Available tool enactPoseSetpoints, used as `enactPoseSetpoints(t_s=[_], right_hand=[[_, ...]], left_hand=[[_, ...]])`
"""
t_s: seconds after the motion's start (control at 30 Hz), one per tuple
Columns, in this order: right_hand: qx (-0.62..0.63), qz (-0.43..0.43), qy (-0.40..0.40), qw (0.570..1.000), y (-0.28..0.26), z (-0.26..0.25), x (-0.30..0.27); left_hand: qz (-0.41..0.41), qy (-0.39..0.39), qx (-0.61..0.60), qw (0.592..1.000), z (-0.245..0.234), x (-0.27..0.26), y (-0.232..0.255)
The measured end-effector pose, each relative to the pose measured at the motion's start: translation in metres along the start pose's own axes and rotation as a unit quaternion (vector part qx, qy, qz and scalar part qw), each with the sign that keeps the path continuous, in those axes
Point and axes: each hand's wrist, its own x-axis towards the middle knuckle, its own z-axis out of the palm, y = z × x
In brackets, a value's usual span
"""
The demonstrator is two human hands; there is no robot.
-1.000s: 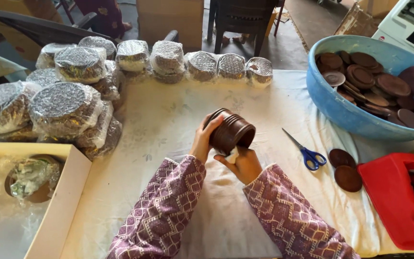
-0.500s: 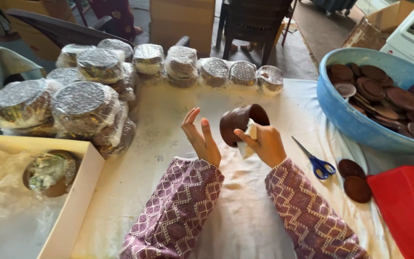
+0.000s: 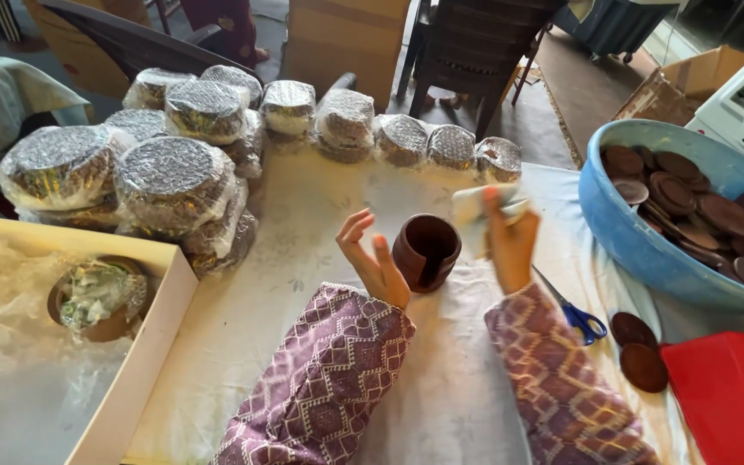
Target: Cleaning and polishing circular wooden coasters with a white cloth.
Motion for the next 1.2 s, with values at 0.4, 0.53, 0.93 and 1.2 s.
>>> enactPoseSetpoints(t_s=[0.4, 0.53, 0.93, 1.2], right_hand=[[0.169, 0.294, -0.390, 0.856, -0.021, -0.119, -0.034], [0.049, 0.251, -0.458, 0.851, -0.019, -0.205, 0.017], [-0.656, -0.039, -0.009, 0.754, 0.084, -0.352, 0.127], [-0.709, 0.062, -0.108, 0.695, 0.186, -0.365, 0.183]], left_hand=[[0.452, -0.364, 0.189, 0.792, 0.002, -0.046, -0.004], [0.455, -0.402, 0.126, 0.784, 0.005, -0.057, -0.007], [0.371, -0.599, 0.070, 0.706, 0.004, -0.075, -0.017], [0.277, -0.635, 0.051, 0.719, 0.006, -0.069, -0.017]])
